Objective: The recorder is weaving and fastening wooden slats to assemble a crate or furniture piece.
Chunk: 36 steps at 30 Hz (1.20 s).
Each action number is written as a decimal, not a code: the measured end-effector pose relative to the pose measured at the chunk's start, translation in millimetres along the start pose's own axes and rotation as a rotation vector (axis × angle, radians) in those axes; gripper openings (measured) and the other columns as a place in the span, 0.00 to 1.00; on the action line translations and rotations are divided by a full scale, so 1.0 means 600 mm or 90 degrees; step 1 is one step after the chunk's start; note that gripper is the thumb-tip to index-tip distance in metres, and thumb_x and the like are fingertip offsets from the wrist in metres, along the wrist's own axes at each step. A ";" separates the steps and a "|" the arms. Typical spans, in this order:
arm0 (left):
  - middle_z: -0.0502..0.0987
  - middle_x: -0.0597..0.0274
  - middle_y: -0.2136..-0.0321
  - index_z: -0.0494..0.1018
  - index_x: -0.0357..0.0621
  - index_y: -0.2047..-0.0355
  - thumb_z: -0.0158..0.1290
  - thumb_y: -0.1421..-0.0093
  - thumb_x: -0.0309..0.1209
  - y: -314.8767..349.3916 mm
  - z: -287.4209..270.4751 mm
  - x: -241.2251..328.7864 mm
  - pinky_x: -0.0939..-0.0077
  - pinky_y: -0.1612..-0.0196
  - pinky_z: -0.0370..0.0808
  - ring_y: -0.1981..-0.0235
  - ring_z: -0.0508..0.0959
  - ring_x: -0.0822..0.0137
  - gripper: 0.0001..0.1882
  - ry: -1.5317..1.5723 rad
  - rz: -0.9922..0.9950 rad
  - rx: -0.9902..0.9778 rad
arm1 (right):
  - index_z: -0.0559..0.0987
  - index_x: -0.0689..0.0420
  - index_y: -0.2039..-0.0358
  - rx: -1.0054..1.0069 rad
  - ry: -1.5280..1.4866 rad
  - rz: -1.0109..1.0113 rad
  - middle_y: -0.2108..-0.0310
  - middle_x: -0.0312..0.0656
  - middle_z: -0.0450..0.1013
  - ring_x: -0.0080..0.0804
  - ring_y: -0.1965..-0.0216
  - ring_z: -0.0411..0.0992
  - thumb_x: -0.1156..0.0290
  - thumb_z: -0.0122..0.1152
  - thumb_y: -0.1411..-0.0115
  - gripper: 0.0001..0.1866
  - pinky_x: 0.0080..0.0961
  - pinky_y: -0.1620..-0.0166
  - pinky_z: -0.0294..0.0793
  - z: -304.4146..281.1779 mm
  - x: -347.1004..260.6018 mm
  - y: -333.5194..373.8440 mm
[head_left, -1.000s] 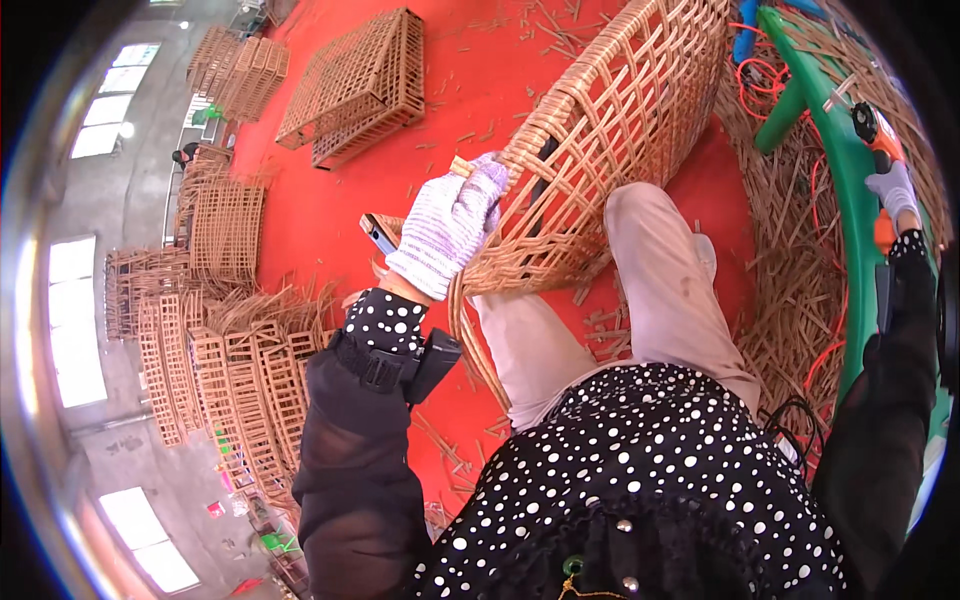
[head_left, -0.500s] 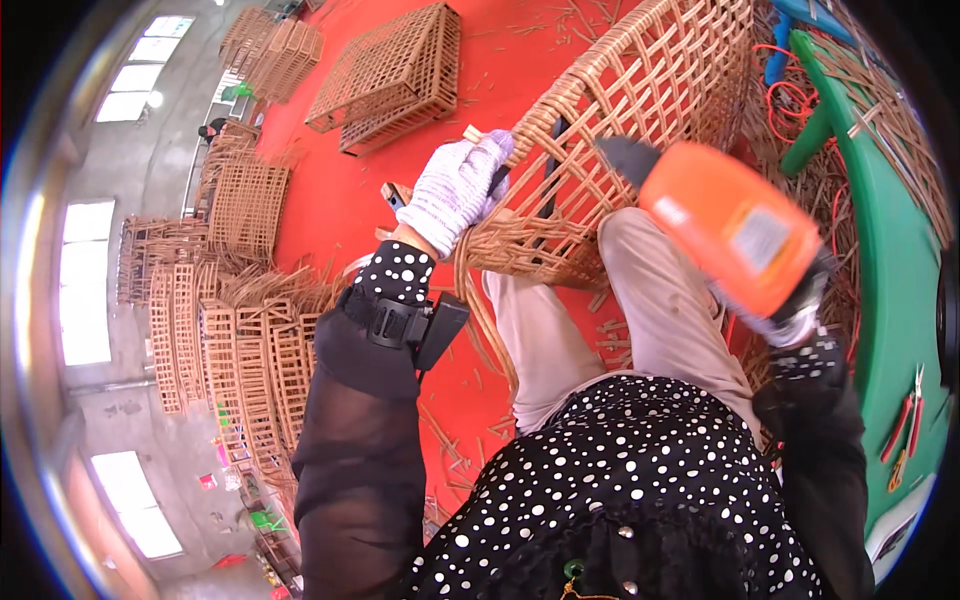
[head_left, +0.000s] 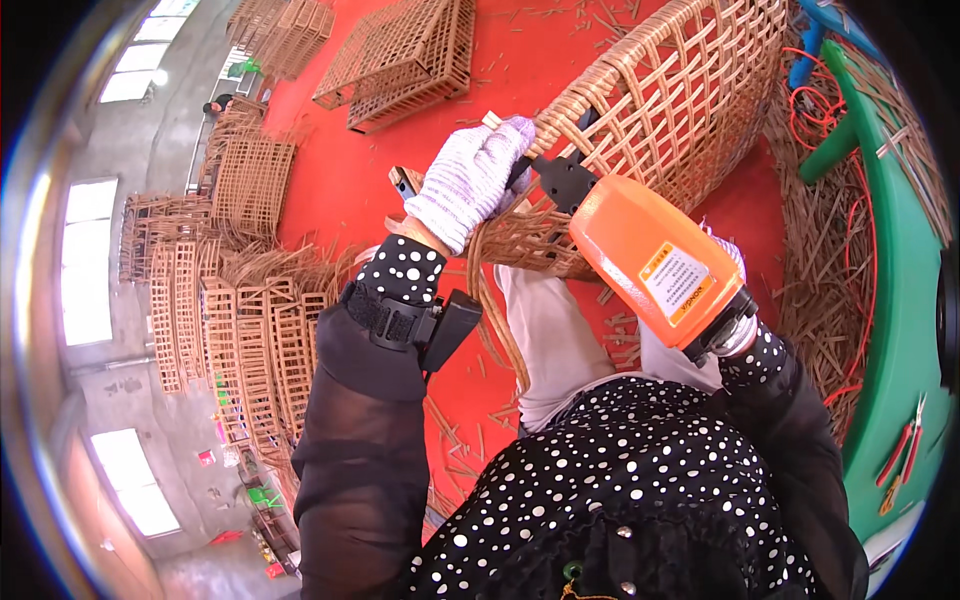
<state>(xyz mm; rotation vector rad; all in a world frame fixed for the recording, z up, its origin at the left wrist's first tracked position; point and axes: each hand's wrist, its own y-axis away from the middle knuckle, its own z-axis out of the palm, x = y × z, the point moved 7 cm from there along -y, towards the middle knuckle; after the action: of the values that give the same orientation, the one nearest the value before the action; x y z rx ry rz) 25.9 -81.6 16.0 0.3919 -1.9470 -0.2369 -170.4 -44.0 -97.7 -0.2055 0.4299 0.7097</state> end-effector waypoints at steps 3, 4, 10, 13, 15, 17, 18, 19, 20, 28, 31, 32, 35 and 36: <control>0.68 0.69 0.87 0.68 0.44 0.77 0.46 0.41 0.43 -0.001 0.001 -0.001 0.89 0.88 0.59 0.88 0.68 0.81 0.16 0.017 -0.024 0.001 | 0.70 0.63 0.58 0.021 -0.118 0.050 0.61 0.42 0.72 0.29 0.60 0.72 0.69 0.46 0.40 0.13 0.27 0.56 0.72 0.000 0.009 -0.001; 0.68 0.69 0.87 0.68 0.44 0.77 0.46 0.41 0.43 0.001 0.003 0.001 0.89 0.88 0.60 0.88 0.68 0.81 0.16 0.026 -0.016 -0.004 | 0.70 0.63 0.58 0.073 0.138 0.038 0.61 0.43 0.72 0.30 0.61 0.72 0.69 0.46 0.40 0.13 0.27 0.56 0.72 -0.012 0.007 -0.002; 0.68 0.67 0.87 0.68 0.42 0.75 0.45 0.40 0.42 -0.005 0.000 -0.002 0.88 0.88 0.59 0.88 0.68 0.80 0.16 0.034 0.069 0.002 | 0.69 0.62 0.58 0.128 0.379 0.051 0.60 0.43 0.71 0.31 0.60 0.72 0.68 0.45 0.40 0.13 0.27 0.55 0.72 -0.020 0.002 -0.001; 0.69 0.66 0.86 0.69 0.41 0.72 0.44 0.40 0.41 0.000 0.004 0.010 0.88 0.88 0.59 0.88 0.68 0.81 0.15 -0.013 0.147 -0.003 | 0.69 0.62 0.58 0.083 0.113 0.072 0.60 0.42 0.71 0.30 0.60 0.71 0.68 0.45 0.39 0.13 0.27 0.54 0.72 -0.005 0.007 -0.005; 0.69 0.66 0.86 0.69 0.41 0.70 0.44 0.40 0.41 0.002 0.007 0.016 0.88 0.88 0.59 0.88 0.69 0.81 0.15 0.007 0.123 -0.006 | 0.69 0.62 0.58 0.050 -0.189 0.102 0.60 0.42 0.71 0.29 0.60 0.71 0.68 0.45 0.39 0.13 0.27 0.54 0.72 0.001 0.016 -0.006; 0.69 0.66 0.86 0.70 0.40 0.69 0.44 0.39 0.40 0.003 0.003 0.000 0.88 0.88 0.60 0.87 0.69 0.81 0.15 0.088 0.012 -0.008 | 0.69 0.62 0.58 0.056 -0.046 0.041 0.60 0.42 0.71 0.30 0.60 0.71 0.68 0.45 0.39 0.13 0.27 0.54 0.72 -0.013 0.013 -0.006; 0.69 0.66 0.86 0.70 0.40 0.69 0.44 0.39 0.40 0.005 0.001 -0.001 0.88 0.88 0.60 0.87 0.69 0.81 0.15 0.088 0.011 -0.006 | 0.69 0.62 0.58 0.055 -0.047 0.042 0.60 0.42 0.71 0.30 0.60 0.71 0.68 0.45 0.39 0.13 0.27 0.54 0.72 -0.012 0.014 -0.006; 0.69 0.66 0.86 0.70 0.40 0.69 0.44 0.39 0.40 0.003 0.002 0.005 0.88 0.88 0.60 0.88 0.69 0.81 0.15 0.016 0.056 -0.014 | 0.69 0.62 0.58 0.045 -0.072 0.046 0.60 0.42 0.71 0.30 0.60 0.71 0.68 0.45 0.39 0.13 0.27 0.55 0.72 -0.011 0.014 -0.006; 0.69 0.67 0.87 0.70 0.40 0.69 0.44 0.39 0.40 0.003 0.004 0.010 0.87 0.88 0.60 0.88 0.68 0.81 0.15 -0.056 0.101 -0.021 | 0.69 0.62 0.58 0.035 -0.098 0.050 0.60 0.42 0.71 0.30 0.60 0.71 0.68 0.45 0.39 0.13 0.28 0.55 0.72 -0.009 0.015 -0.006; 0.70 0.67 0.85 0.70 0.44 0.72 0.45 0.41 0.45 0.002 0.002 -0.008 0.88 0.88 0.59 0.87 0.69 0.80 0.17 0.054 -0.044 -0.010 | 0.70 0.63 0.57 0.054 0.332 -0.035 0.61 0.42 0.72 0.29 0.61 0.72 0.68 0.46 0.39 0.14 0.26 0.57 0.73 -0.020 0.001 -0.001; 0.70 0.67 0.84 0.69 0.45 0.73 0.46 0.41 0.46 0.003 0.003 -0.007 0.89 0.87 0.59 0.86 0.69 0.80 0.17 0.069 -0.041 -0.014 | 0.70 0.63 0.56 0.025 0.735 -0.137 0.60 0.42 0.72 0.29 0.60 0.72 0.67 0.46 0.39 0.15 0.26 0.57 0.73 -0.007 -0.016 0.004; 0.70 0.68 0.84 0.69 0.45 0.73 0.46 0.41 0.46 0.003 0.004 -0.010 0.89 0.87 0.60 0.86 0.69 0.80 0.16 0.084 -0.060 -0.016 | 0.70 0.63 0.56 0.053 0.585 -0.050 0.59 0.42 0.71 0.29 0.60 0.72 0.67 0.46 0.39 0.15 0.26 0.57 0.73 -0.017 -0.008 0.002; 0.70 0.67 0.84 0.69 0.45 0.73 0.47 0.42 0.46 0.000 0.008 -0.002 0.89 0.87 0.61 0.86 0.70 0.79 0.16 0.065 0.017 -0.005 | 0.70 0.63 0.55 0.083 0.626 -0.101 0.59 0.42 0.71 0.29 0.60 0.72 0.67 0.46 0.39 0.15 0.26 0.56 0.73 -0.023 -0.006 0.004; 0.70 0.67 0.84 0.69 0.45 0.73 0.47 0.42 0.46 -0.001 0.008 -0.001 0.89 0.87 0.61 0.86 0.70 0.79 0.16 0.066 0.018 -0.007 | 0.70 0.63 0.55 0.084 0.627 -0.101 0.59 0.42 0.71 0.29 0.60 0.72 0.67 0.46 0.39 0.15 0.26 0.56 0.73 -0.022 -0.007 0.005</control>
<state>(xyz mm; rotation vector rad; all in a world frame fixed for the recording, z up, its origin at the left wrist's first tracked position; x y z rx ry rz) 21.6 -82.3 13.2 0.3625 -1.8467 -0.2052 -179.3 -48.5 -107.8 -0.4577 1.3791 0.3790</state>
